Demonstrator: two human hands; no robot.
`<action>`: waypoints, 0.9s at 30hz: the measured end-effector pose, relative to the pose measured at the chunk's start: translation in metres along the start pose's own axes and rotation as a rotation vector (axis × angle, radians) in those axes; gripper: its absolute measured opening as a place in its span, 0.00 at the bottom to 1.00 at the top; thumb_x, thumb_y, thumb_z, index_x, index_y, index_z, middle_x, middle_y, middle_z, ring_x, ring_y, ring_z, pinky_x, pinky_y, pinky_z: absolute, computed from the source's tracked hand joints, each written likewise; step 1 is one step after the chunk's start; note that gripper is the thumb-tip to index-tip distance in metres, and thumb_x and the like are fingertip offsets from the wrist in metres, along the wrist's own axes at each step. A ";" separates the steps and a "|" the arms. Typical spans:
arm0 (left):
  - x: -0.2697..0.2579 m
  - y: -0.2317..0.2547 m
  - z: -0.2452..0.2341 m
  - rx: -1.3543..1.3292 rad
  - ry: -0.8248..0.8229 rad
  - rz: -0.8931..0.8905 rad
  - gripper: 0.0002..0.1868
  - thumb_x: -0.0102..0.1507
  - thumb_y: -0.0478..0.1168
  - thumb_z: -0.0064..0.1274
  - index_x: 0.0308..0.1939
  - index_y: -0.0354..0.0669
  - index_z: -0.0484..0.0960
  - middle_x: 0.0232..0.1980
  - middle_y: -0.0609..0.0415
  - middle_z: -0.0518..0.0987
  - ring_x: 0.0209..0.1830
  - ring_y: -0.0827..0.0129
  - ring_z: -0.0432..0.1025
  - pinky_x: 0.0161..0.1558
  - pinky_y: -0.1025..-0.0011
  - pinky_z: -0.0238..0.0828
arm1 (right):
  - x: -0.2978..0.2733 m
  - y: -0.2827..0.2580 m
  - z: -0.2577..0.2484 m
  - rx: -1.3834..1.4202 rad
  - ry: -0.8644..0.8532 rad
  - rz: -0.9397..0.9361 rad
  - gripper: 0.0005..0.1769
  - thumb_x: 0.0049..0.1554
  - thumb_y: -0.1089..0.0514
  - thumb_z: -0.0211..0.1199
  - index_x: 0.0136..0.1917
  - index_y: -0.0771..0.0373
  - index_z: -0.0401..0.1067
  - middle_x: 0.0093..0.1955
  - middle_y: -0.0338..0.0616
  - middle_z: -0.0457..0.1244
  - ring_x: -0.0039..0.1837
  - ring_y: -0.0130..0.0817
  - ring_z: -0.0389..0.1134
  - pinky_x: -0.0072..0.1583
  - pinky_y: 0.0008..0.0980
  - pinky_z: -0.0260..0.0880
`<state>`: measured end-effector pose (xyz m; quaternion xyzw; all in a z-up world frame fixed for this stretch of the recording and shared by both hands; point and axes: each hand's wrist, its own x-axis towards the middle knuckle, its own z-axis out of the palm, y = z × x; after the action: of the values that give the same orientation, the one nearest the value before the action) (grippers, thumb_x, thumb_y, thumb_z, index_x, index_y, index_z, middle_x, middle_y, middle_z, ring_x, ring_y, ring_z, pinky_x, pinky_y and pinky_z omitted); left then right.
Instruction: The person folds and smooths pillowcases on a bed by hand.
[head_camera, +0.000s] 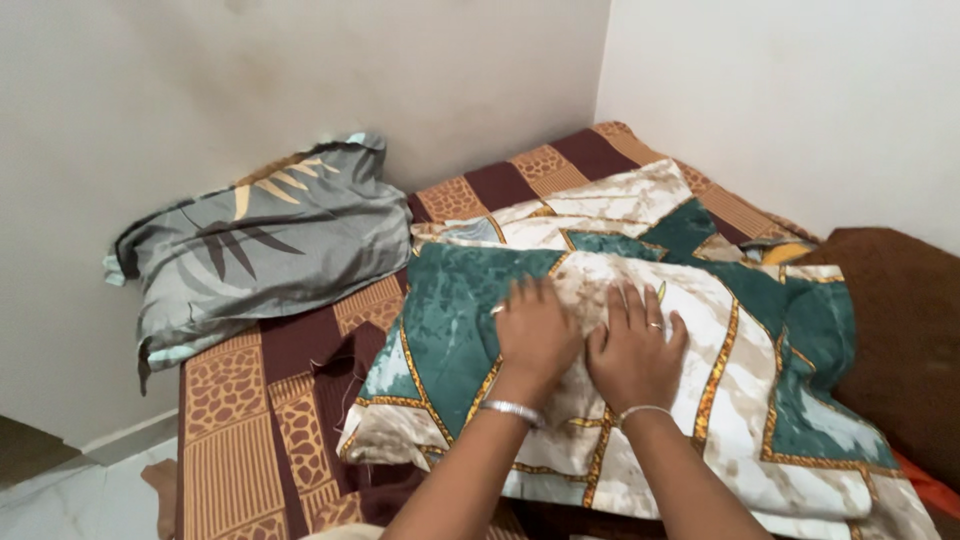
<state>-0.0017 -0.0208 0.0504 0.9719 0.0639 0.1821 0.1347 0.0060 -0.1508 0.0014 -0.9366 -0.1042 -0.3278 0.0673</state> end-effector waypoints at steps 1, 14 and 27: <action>0.003 0.005 -0.017 -0.092 -0.044 -0.023 0.31 0.65 0.51 0.45 0.70 0.42 0.70 0.72 0.40 0.68 0.74 0.49 0.58 0.72 0.52 0.48 | 0.002 0.000 0.002 -0.008 0.012 -0.008 0.29 0.57 0.48 0.52 0.71 0.54 0.69 0.75 0.43 0.61 0.78 0.40 0.57 0.73 0.55 0.49; -0.024 -0.022 -0.004 -0.067 -0.195 0.249 0.29 0.65 0.59 0.38 0.67 0.56 0.74 0.71 0.47 0.71 0.75 0.51 0.60 0.69 0.45 0.53 | -0.003 0.003 0.010 -0.029 0.016 -0.011 0.28 0.59 0.50 0.51 0.71 0.55 0.70 0.75 0.41 0.62 0.78 0.38 0.58 0.74 0.52 0.50; -0.063 -0.148 0.017 -0.135 -0.080 -0.210 0.39 0.69 0.67 0.25 0.81 0.63 0.44 0.85 0.53 0.36 0.84 0.53 0.26 0.73 0.35 0.17 | -0.001 0.003 0.006 -0.026 0.070 -0.039 0.26 0.60 0.51 0.51 0.69 0.57 0.72 0.73 0.44 0.64 0.77 0.39 0.60 0.73 0.50 0.51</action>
<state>-0.0644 0.1056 -0.0283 0.9551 0.1474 0.1319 0.2206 0.0092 -0.1530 -0.0041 -0.9231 -0.1158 -0.3631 0.0523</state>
